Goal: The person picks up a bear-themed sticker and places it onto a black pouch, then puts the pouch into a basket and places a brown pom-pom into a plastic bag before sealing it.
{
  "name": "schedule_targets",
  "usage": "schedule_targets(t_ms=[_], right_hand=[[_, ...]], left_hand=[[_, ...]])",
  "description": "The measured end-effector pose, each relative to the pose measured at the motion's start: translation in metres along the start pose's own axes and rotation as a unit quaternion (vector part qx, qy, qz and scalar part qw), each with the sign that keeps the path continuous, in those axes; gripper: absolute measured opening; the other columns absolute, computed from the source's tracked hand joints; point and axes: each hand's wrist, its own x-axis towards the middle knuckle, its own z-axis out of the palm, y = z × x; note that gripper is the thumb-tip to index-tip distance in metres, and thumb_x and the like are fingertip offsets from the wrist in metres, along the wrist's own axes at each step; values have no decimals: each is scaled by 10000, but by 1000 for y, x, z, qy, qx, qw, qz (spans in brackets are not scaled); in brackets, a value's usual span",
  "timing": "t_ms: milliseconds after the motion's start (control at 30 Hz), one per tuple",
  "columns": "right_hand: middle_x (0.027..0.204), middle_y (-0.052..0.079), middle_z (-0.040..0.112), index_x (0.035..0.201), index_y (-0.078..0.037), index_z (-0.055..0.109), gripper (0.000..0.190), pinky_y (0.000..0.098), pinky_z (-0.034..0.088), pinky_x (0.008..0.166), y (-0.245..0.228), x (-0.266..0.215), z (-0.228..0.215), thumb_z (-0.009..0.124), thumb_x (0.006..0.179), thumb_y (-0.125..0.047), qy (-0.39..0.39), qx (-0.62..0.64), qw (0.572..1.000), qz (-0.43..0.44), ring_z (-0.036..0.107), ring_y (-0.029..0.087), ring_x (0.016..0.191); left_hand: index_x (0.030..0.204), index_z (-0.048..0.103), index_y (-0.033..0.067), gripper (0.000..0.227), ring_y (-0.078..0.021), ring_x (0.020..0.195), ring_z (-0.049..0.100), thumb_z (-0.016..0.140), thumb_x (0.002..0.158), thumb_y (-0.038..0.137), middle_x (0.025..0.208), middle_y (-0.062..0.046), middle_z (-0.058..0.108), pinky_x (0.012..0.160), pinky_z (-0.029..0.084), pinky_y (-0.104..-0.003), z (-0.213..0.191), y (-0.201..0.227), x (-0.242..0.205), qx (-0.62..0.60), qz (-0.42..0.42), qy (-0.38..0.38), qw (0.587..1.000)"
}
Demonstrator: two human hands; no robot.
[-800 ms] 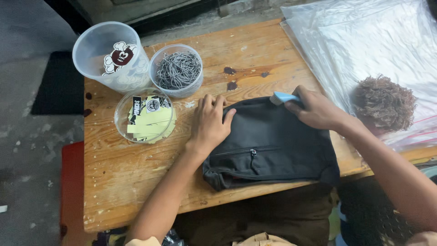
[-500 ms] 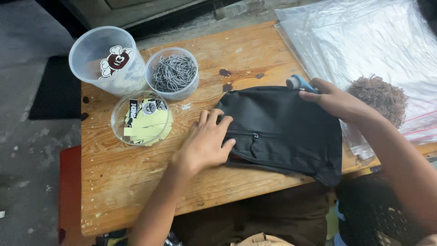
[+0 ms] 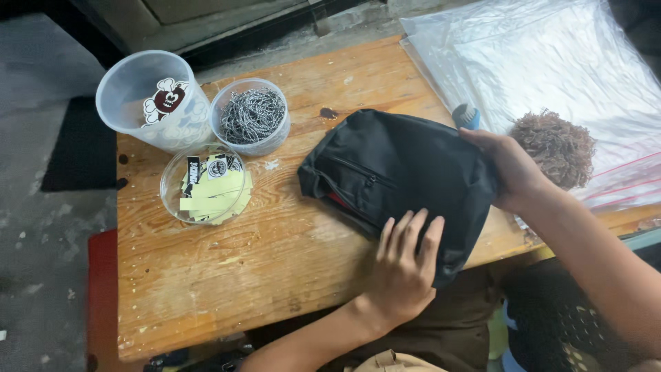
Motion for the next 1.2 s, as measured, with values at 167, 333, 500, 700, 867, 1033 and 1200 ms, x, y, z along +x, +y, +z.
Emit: schedule_targets(t_ms=[167,333,500,700,867,1033,1200], right_hand=[[819,108,732,938,-42,727,505,371,539,644,8,6,-28,582,995,-523,-165,112,977,-77,690,281,679],[926,122,733,744,-188,632,339,419,497,909,38,19,-29,651,920,-477,-113,160,970,-144,704,306,899],[1020,146,682,895,-141,566,293,452,459,830,34,-15,4,641,921,-423,-112,112,984,-83,641,336,963],[1021,211,543,1085,25,550,522,556,413,870,22,5,-2,861,713,-166,100,-334,910,-227,542,390,1069],[1003,302,650,1119,-11,487,437,628,471,855,15,21,-5,737,813,-198,79,-515,816,-250,635,523,1042],[800,286,657,1035,-44,489,342,616,517,725,-4,64,-1,395,1035,-372,97,-666,698,-245,696,535,871],[925,327,671,1037,68,597,374,624,537,758,-34,169,-5,492,947,-280,99,-710,633,-294,684,559,928]], left_hand=[[1210,570,-12,521,-376,1076,645,685,704,-63,1168,-199,629,958,525,-415,-41,2,27,-182,-41,71,980],[1128,637,92,331,-167,837,689,735,854,249,999,-83,672,752,581,-273,-86,8,53,-324,-306,221,867],[1092,700,14,327,-194,947,684,758,792,127,1025,-100,739,830,577,-377,-116,-4,66,-472,-407,346,701],[1104,720,38,373,-244,885,666,837,749,22,1003,-124,725,745,601,-448,-74,-68,0,-488,-565,355,562],[1049,730,4,362,-221,920,665,834,794,239,965,-138,737,725,625,-425,-79,-96,-56,-381,-565,89,726],[695,685,97,638,-326,784,741,661,804,726,726,-123,737,643,588,-429,-126,-84,-26,-32,-465,-236,853],[910,688,85,733,-410,1018,699,419,875,767,937,-207,717,883,541,-538,-159,-74,26,112,-399,-354,838]])
